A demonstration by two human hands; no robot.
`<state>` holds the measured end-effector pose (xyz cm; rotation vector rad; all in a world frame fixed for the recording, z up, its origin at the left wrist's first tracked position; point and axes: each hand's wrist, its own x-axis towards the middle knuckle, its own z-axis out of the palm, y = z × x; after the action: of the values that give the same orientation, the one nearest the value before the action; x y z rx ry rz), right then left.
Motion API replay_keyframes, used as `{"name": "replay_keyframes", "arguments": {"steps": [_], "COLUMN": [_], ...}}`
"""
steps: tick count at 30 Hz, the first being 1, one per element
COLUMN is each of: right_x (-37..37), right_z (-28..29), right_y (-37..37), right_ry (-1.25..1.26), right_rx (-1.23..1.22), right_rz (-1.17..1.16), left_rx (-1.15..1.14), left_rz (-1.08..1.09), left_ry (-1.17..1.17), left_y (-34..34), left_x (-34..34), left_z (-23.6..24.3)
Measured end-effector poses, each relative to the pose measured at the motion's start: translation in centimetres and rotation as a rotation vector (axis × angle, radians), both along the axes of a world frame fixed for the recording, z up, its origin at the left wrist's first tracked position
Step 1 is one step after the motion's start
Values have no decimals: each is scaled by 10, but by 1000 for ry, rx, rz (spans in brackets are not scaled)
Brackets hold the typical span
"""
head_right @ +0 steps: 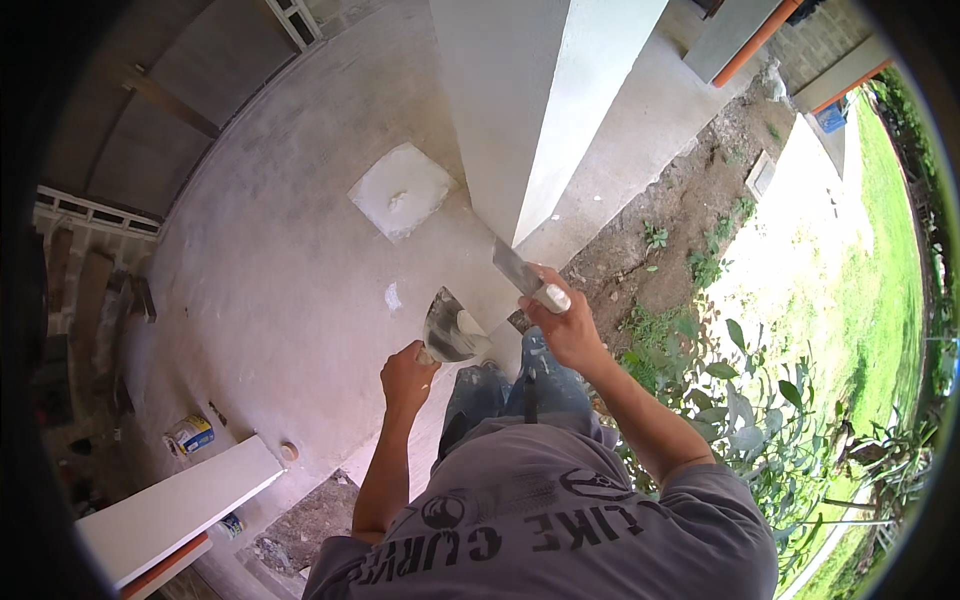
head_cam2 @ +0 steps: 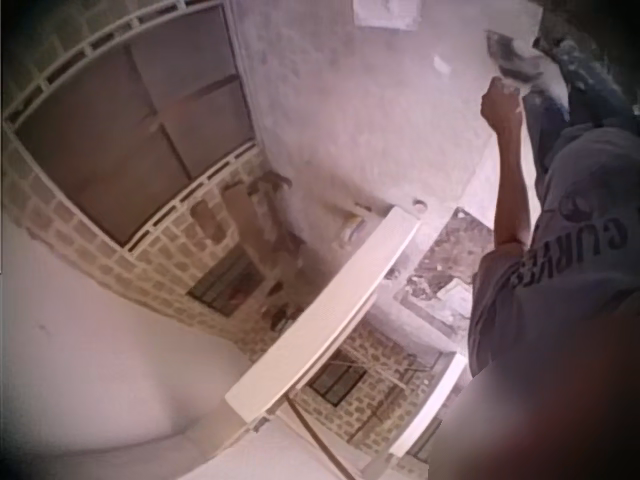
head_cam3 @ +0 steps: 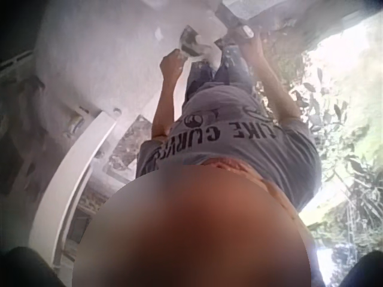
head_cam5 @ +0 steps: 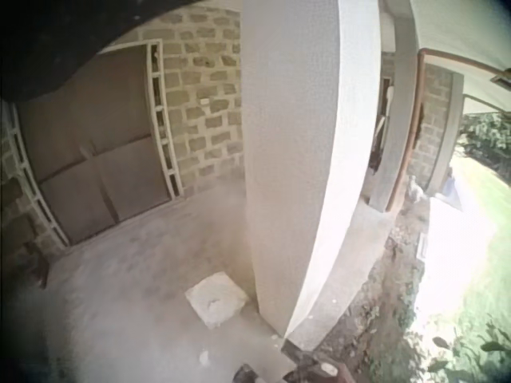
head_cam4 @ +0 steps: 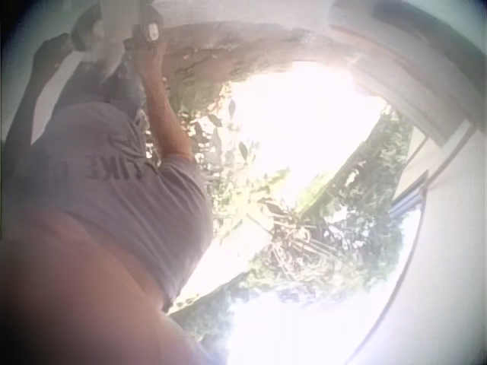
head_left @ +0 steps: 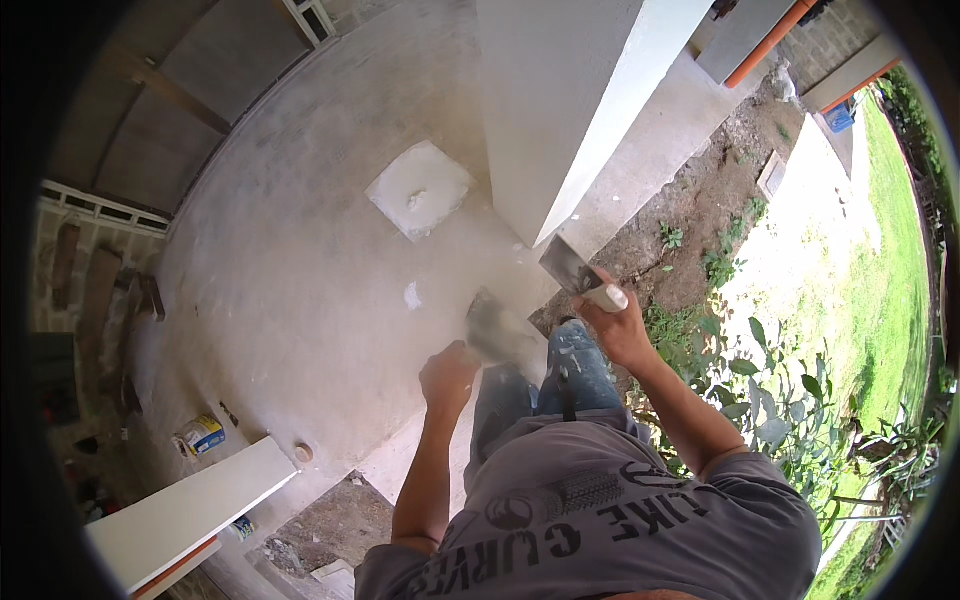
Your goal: The person applies white plaster to a vertical column using a trowel and hawk. They repeatedly scoop plaster from the hawk and smooth it onto the column surface, working from lower to higher sections.
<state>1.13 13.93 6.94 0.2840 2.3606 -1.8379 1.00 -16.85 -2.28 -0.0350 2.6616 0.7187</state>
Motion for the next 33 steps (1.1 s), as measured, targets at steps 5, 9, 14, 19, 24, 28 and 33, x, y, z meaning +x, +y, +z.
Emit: {"name": "replay_keyframes", "arguments": {"steps": [5, 9, 14, 19, 24, 28, 33], "right_x": [7, -34, -77, -103, -138, -174, -211], "right_z": [4, 16, 42, 46, 52, 60, 43], "right_y": [-51, -50, -103, -128, -131, -159, -147], "right_ry": [599, 391, 798, 671, 514, 616, 538], "right_rx": [344, 672, 754, 820, 475, 418, 467], "right_rz": [395, 422, 516, 751, 641, 438, 385], "left_rx": [19, -90, -210, -351, -230, -207, -119], "left_rz": [1, 45, 3, 84, 211, 55, 26], "left_ry": [89, 82, 69, 137, 219, 159, 154], "left_y": [-23, -57, -82, -110, -138, -123, -135], "left_x": [-17, -27, -54, -101, -167, -212, -240], "left_z": [80, 130, 150, 136, 131, 148, 176]}}
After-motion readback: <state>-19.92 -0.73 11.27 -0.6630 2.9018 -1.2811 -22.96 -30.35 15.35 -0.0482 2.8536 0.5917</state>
